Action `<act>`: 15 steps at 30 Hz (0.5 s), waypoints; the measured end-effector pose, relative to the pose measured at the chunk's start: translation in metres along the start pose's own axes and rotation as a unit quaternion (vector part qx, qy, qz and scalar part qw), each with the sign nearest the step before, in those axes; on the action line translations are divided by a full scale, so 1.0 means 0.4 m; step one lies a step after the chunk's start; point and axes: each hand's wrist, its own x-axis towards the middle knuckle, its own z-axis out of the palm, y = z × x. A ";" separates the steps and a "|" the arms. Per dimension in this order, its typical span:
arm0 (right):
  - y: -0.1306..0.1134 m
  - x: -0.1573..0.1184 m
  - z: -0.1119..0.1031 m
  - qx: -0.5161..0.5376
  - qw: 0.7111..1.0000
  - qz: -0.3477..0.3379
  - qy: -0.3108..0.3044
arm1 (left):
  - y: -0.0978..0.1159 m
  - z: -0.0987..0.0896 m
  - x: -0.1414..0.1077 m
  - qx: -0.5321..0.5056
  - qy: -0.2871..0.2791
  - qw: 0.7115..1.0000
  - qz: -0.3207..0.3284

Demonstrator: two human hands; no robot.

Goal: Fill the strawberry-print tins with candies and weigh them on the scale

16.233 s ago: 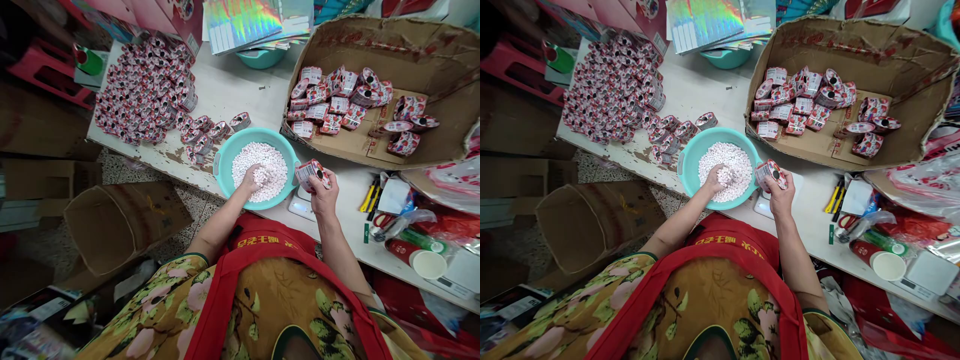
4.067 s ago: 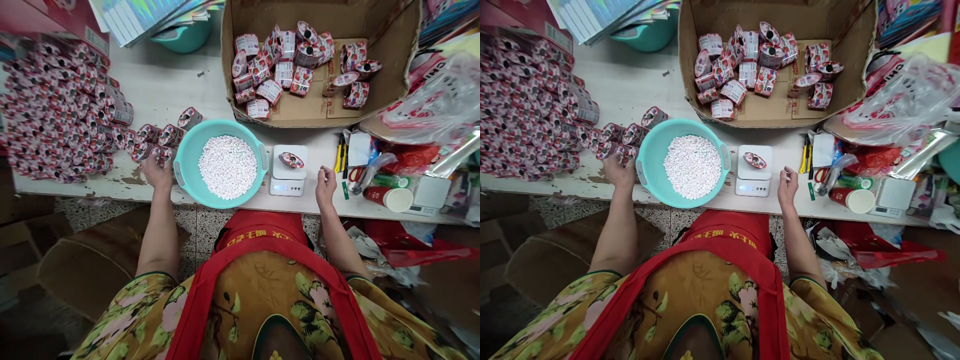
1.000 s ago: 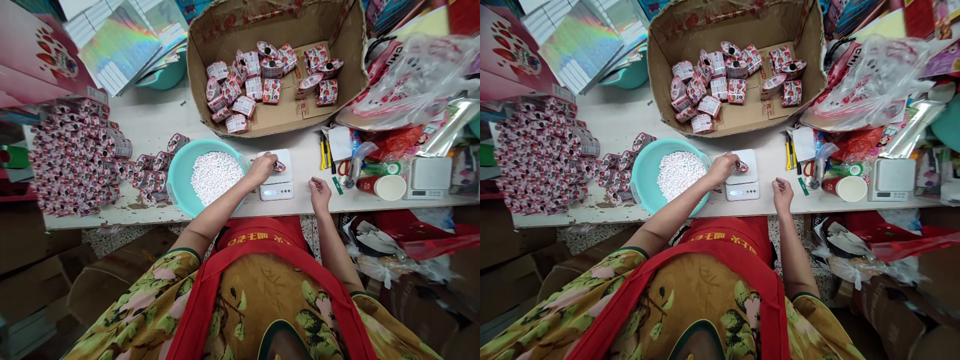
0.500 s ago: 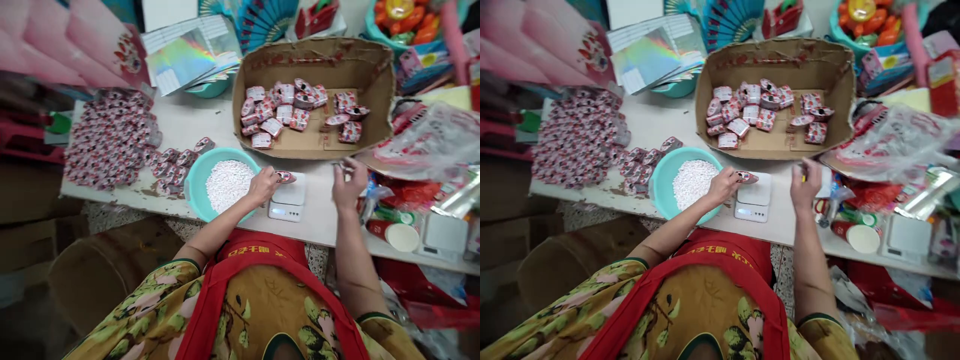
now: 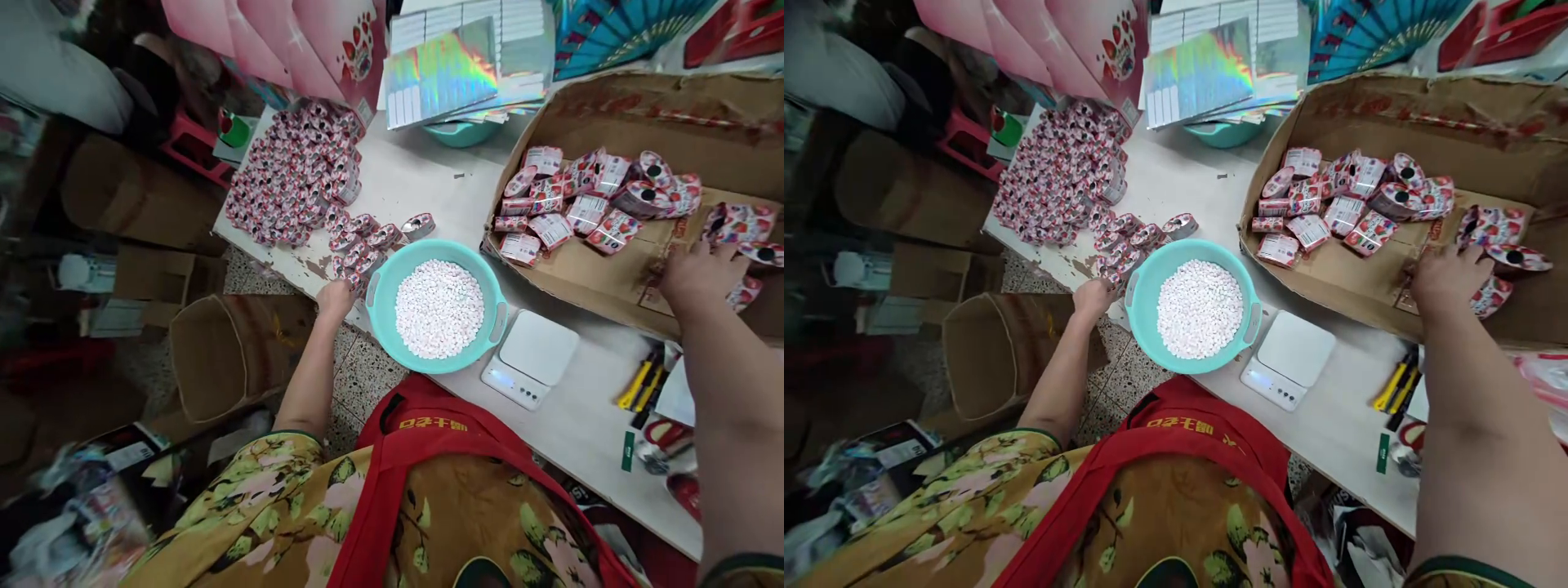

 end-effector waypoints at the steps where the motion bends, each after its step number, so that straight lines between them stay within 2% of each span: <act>1: -0.006 -0.001 -0.003 -0.008 1.000 0.007 -0.001 | 0.000 0.029 0.019 -0.006 -0.013 1.000 -0.004; 4: -0.021 -0.010 -0.044 0.011 0.999 0.045 0.008 | 0.012 0.079 0.050 -0.046 -0.007 0.998 -0.042; 6: -0.027 -0.035 -0.097 0.056 0.994 0.093 0.031 | 0.027 0.086 0.040 -0.091 0.048 0.993 -0.056; 8: -0.034 -0.091 -0.158 0.212 0.963 0.153 0.062 | 0.057 0.089 0.005 -0.155 0.134 0.979 -0.017; 9: -0.040 -0.133 -0.186 0.306 0.932 0.178 0.076 | 0.080 0.095 -0.018 -0.189 0.165 0.968 0.026; 10: -0.048 -0.182 -0.208 0.406 0.889 0.193 0.085 | 0.109 0.104 -0.043 -0.219 0.170 0.958 0.079; 12: -0.078 -0.299 -0.226 0.556 0.806 0.182 0.086 | 0.177 0.133 -0.095 -0.236 0.094 0.953 0.163; 13: -0.099 -0.360 -0.219 0.637 0.752 0.158 0.071 | 0.213 0.150 -0.120 -0.221 0.040 0.958 0.178; 15: -0.157 -0.478 -0.180 0.752 0.646 0.130 0.013 | 0.280 0.183 -0.165 -0.181 -0.052 0.970 0.157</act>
